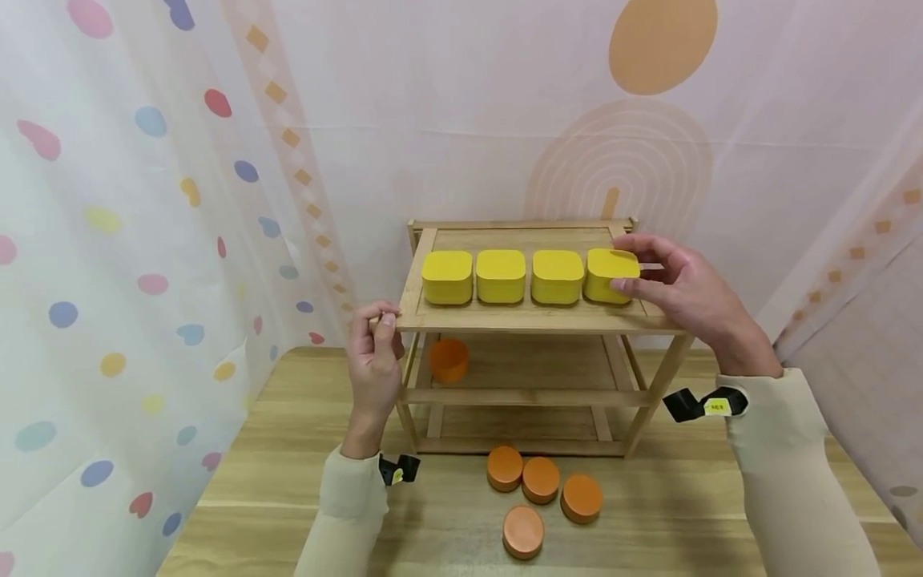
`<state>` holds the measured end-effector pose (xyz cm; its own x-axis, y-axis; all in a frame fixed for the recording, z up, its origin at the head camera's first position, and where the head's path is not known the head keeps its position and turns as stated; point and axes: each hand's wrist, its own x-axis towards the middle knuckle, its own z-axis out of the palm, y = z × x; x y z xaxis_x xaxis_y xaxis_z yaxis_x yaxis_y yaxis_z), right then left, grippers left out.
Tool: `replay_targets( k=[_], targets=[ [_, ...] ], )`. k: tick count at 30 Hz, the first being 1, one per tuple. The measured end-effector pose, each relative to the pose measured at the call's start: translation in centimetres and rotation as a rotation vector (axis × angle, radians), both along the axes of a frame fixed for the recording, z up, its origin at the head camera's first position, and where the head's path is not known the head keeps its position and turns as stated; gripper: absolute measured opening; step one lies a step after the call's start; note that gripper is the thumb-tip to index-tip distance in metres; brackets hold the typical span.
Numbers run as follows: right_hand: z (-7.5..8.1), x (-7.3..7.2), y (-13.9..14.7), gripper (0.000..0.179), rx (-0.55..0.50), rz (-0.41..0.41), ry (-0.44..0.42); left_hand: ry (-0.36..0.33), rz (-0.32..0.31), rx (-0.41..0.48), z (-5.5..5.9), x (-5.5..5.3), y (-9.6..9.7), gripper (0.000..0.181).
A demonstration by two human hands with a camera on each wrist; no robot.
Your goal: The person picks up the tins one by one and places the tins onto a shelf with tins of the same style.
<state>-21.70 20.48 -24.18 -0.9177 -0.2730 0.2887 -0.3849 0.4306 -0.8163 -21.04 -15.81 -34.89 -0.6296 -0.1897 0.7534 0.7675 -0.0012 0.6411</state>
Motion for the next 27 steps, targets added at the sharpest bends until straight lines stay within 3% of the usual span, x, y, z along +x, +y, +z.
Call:
replay_targets(
  k=[5,9,12,15,27],
  targets=[
    [-0.1,0.2,0.0,0.050,-0.015,-0.051,0.047,-0.011,0.012,-0.021,-0.4,-0.3,0.0,0.023],
    [-0.3,0.7,0.0,0.045,-0.058,-0.040,0.194,-0.017,0.018,-0.029,-0.5,-0.3,0.1,0.024],
    [-0.3,1.3,-0.1,0.042,-0.081,0.009,0.315,-0.022,0.011,-0.024,-0.5,-0.3,0.1,0.023],
    [-0.2,2.2,-0.3,0.041,-0.074,0.039,0.381,-0.025,0.004,-0.019,-0.5,-0.3,0.1,0.022],
    [-1.8,3.9,-1.4,0.039,-0.302,0.339,0.482,-0.017,0.011,-0.028,-0.4,-0.2,0.0,0.020]
  ],
)
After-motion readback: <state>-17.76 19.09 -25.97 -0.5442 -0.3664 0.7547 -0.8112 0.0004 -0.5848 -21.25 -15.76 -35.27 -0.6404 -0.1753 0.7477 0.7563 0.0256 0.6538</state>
